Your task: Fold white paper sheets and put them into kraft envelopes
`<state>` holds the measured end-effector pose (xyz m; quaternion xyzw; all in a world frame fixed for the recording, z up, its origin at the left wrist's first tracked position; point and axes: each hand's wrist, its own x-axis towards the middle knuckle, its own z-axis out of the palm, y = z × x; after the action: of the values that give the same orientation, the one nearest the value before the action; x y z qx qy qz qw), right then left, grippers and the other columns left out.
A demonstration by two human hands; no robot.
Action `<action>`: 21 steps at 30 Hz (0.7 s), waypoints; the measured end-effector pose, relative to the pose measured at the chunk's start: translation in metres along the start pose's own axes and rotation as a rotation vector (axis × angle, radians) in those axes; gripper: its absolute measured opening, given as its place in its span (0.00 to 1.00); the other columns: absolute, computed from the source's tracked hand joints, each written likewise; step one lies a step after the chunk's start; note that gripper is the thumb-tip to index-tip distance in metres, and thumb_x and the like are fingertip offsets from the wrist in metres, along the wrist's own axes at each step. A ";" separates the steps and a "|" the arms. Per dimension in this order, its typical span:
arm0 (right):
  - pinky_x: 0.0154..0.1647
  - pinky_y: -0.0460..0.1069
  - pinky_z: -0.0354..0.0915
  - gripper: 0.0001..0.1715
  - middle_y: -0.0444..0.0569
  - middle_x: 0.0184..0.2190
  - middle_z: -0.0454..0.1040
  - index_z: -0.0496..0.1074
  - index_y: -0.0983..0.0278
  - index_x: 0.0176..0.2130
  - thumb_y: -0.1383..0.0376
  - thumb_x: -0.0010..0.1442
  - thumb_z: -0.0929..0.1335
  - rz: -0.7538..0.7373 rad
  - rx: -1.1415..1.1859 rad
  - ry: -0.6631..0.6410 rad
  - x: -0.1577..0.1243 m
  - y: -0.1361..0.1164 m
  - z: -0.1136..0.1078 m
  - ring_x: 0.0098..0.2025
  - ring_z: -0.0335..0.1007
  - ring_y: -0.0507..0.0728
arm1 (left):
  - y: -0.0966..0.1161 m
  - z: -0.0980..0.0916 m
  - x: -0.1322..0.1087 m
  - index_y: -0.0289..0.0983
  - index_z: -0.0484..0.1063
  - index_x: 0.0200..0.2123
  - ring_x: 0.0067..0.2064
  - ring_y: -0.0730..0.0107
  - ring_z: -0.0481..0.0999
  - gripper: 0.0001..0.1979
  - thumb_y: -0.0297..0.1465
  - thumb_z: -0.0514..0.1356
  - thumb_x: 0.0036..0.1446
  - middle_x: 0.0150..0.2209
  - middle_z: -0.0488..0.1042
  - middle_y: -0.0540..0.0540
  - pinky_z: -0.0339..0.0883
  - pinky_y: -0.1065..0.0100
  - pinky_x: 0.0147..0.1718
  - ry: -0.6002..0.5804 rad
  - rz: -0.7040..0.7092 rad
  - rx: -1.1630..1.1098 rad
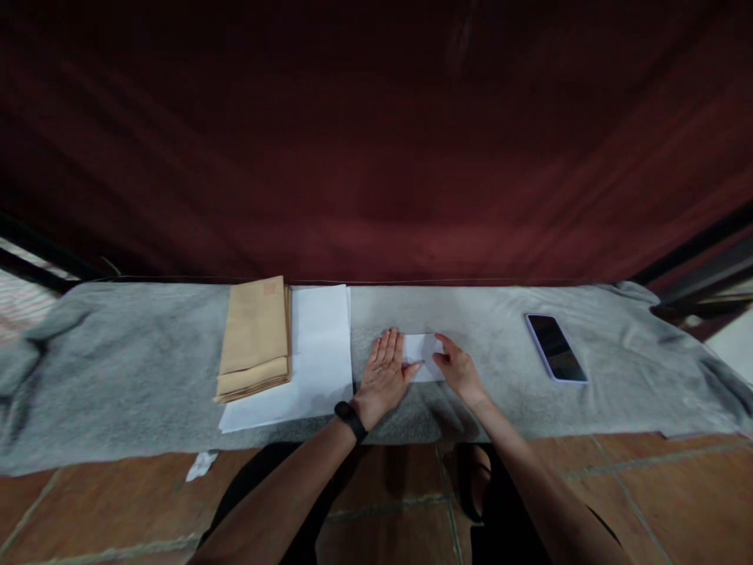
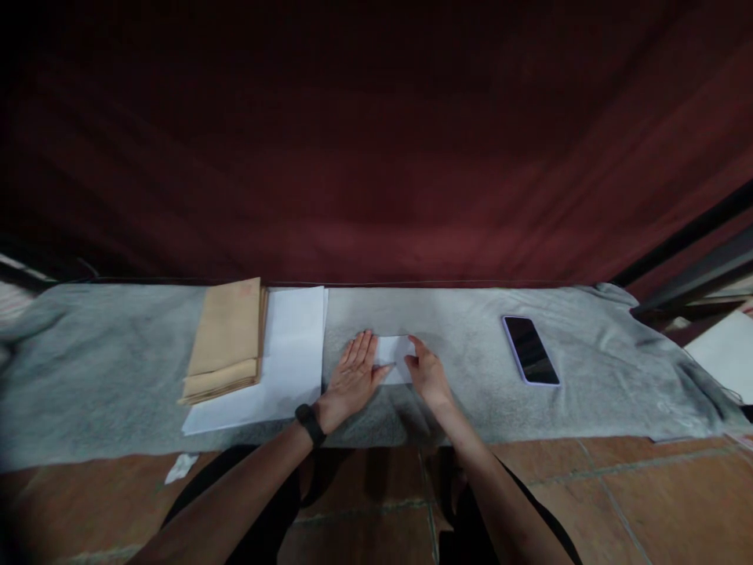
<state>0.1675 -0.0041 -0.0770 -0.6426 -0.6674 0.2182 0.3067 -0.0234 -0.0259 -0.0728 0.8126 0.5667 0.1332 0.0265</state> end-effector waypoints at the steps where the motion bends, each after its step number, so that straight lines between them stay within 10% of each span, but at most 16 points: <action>1: 0.39 0.51 0.70 0.28 0.47 0.32 0.78 0.72 0.62 0.56 0.65 0.57 0.63 0.000 0.005 -0.002 0.000 0.001 0.000 0.31 0.73 0.56 | -0.003 -0.001 -0.001 0.29 0.51 0.70 0.72 0.54 0.49 0.35 0.46 0.46 0.69 0.70 0.52 0.33 0.47 0.50 0.68 -0.003 -0.020 0.014; 8: 0.39 0.51 0.69 0.27 0.47 0.31 0.77 0.73 0.63 0.55 0.64 0.56 0.65 0.052 0.027 -0.032 0.003 0.010 0.001 0.31 0.73 0.57 | -0.026 -0.027 -0.012 0.26 0.58 0.67 0.72 0.51 0.47 0.32 0.42 0.47 0.69 0.69 0.56 0.32 0.39 0.46 0.70 -0.001 -0.152 0.110; 14: 0.39 0.51 0.69 0.28 0.48 0.31 0.76 0.73 0.65 0.56 0.62 0.57 0.64 0.042 0.021 -0.029 0.002 0.013 0.002 0.31 0.73 0.57 | -0.098 -0.087 -0.013 0.31 0.55 0.68 0.72 0.39 0.44 0.30 0.39 0.50 0.67 0.71 0.50 0.30 0.43 0.32 0.64 0.090 -0.511 0.212; 21: 0.41 0.53 0.70 0.27 0.52 0.35 0.78 0.71 0.66 0.57 0.63 0.60 0.61 -0.003 -0.067 -0.010 -0.002 0.015 0.002 0.36 0.76 0.59 | -0.156 -0.127 -0.048 0.37 0.65 0.59 0.58 0.54 0.70 0.24 0.33 0.59 0.60 0.57 0.70 0.36 0.68 0.57 0.54 -0.181 -0.585 0.287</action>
<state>0.1775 -0.0043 -0.0889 -0.6505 -0.6768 0.1984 0.2819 -0.2128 -0.0285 0.0107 0.6194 0.7844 -0.0338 -0.0009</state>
